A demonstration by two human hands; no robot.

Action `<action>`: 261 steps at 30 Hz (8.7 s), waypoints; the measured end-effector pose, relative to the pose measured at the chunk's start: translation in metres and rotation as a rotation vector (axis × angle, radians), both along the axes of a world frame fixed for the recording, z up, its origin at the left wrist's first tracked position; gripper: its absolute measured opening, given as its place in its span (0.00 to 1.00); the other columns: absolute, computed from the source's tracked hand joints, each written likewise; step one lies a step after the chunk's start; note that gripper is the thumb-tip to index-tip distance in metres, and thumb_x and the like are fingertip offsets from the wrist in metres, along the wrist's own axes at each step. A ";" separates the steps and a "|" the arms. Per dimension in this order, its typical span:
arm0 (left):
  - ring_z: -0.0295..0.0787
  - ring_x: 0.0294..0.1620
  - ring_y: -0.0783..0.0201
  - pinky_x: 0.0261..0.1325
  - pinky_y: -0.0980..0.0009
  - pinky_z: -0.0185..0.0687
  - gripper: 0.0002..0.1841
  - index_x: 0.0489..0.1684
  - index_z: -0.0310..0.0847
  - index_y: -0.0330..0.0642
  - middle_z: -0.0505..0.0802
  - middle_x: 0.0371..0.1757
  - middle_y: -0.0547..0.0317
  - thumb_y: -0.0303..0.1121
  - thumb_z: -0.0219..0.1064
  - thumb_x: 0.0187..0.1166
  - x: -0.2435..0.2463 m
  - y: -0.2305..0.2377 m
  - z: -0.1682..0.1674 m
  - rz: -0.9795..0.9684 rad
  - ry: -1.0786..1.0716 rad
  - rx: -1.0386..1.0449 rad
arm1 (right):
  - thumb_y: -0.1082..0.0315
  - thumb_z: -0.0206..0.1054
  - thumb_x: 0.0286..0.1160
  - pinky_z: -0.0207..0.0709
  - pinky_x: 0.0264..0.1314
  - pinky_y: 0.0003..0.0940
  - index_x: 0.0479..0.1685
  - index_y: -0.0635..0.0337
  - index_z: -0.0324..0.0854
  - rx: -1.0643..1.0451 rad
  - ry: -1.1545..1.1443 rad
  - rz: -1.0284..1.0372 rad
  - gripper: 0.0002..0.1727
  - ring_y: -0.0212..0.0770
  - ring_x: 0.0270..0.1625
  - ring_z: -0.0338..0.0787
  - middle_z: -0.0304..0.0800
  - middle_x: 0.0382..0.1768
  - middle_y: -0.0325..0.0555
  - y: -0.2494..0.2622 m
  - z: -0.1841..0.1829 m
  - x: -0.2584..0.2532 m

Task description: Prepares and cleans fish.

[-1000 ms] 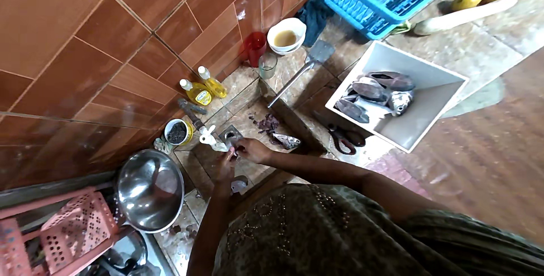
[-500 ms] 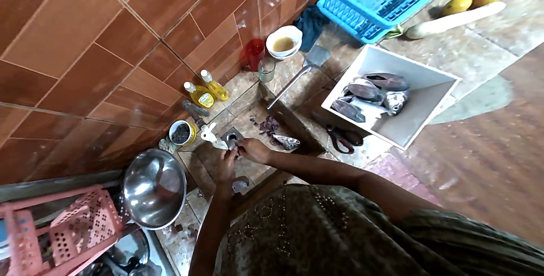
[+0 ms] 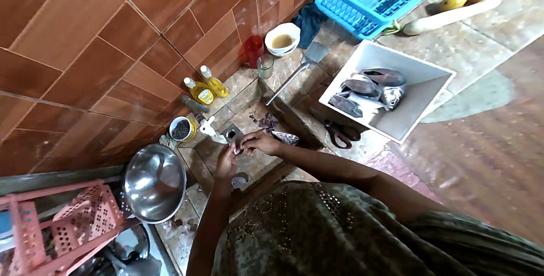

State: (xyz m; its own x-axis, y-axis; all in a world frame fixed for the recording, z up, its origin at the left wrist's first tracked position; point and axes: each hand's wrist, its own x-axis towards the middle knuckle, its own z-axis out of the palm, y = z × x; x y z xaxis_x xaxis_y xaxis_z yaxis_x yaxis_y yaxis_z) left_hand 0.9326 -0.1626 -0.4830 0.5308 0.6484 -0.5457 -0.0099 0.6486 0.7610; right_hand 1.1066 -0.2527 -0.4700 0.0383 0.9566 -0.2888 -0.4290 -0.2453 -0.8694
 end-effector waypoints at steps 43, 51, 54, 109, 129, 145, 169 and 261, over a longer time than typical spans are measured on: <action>0.89 0.60 0.58 0.68 0.61 0.82 0.18 0.66 0.80 0.30 0.91 0.63 0.45 0.33 0.52 0.93 -0.028 0.046 -0.003 -0.325 0.388 0.204 | 0.69 0.75 0.71 0.86 0.61 0.39 0.61 0.65 0.82 -0.013 -0.942 -0.489 0.20 0.36 0.52 0.90 0.90 0.54 0.51 -0.123 0.073 0.167; 0.62 0.87 0.37 0.86 0.38 0.60 0.36 0.84 0.70 0.46 0.72 0.85 0.39 0.41 0.76 0.73 -0.120 -0.016 -0.077 -1.166 0.996 0.738 | 0.66 0.73 0.75 0.63 0.82 0.69 0.69 0.69 0.77 -0.277 -1.395 -0.364 0.25 0.73 0.81 0.68 0.70 0.78 0.73 -0.139 0.075 0.167; 0.55 0.90 0.37 0.82 0.40 0.67 0.42 0.90 0.61 0.53 0.62 0.91 0.43 0.47 0.74 0.72 -0.114 -0.037 -0.076 -1.245 1.136 0.796 | 0.67 0.71 0.78 0.71 0.79 0.62 0.63 0.64 0.85 -0.091 -1.241 -0.185 0.18 0.63 0.75 0.79 0.81 0.69 0.65 -0.083 0.050 0.117; 0.86 0.66 0.51 0.69 0.56 0.85 0.29 0.83 0.63 0.31 0.81 0.74 0.38 0.24 0.59 0.79 -0.003 0.005 0.014 -0.335 0.104 0.183 | 0.75 0.60 0.82 0.87 0.50 0.39 0.69 0.61 0.74 -0.285 0.224 -0.101 0.18 0.40 0.45 0.90 0.88 0.51 0.48 0.017 -0.022 0.025; 0.92 0.48 0.56 0.52 0.60 0.92 0.18 0.63 0.80 0.29 0.90 0.54 0.40 0.33 0.67 0.82 0.022 0.011 0.011 -0.370 0.517 0.335 | 0.68 0.70 0.81 0.88 0.49 0.33 0.65 0.64 0.80 -0.239 -0.062 0.032 0.17 0.36 0.43 0.91 0.90 0.49 0.49 0.024 -0.019 0.016; 0.92 0.48 0.54 0.51 0.56 0.93 0.17 0.66 0.79 0.28 0.89 0.55 0.39 0.26 0.59 0.83 0.020 0.014 0.013 -0.373 0.444 0.246 | 0.72 0.68 0.81 0.87 0.51 0.35 0.64 0.68 0.80 -0.237 -0.090 0.045 0.16 0.37 0.44 0.91 0.90 0.48 0.51 0.026 -0.011 0.020; 0.93 0.42 0.55 0.44 0.57 0.94 0.13 0.58 0.81 0.28 0.91 0.48 0.41 0.26 0.64 0.81 0.023 0.014 0.006 -0.286 0.485 0.259 | 0.68 0.72 0.78 0.88 0.49 0.36 0.62 0.64 0.83 -0.185 -0.149 0.051 0.17 0.38 0.43 0.92 0.91 0.48 0.50 0.028 -0.025 0.014; 0.94 0.49 0.52 0.50 0.55 0.93 0.21 0.71 0.76 0.33 0.90 0.58 0.43 0.40 0.61 0.89 0.012 0.030 0.034 -0.466 0.395 0.077 | 0.77 0.65 0.79 0.89 0.46 0.33 0.59 0.67 0.78 -0.257 0.165 -0.006 0.12 0.37 0.40 0.91 0.90 0.44 0.46 0.015 -0.039 0.003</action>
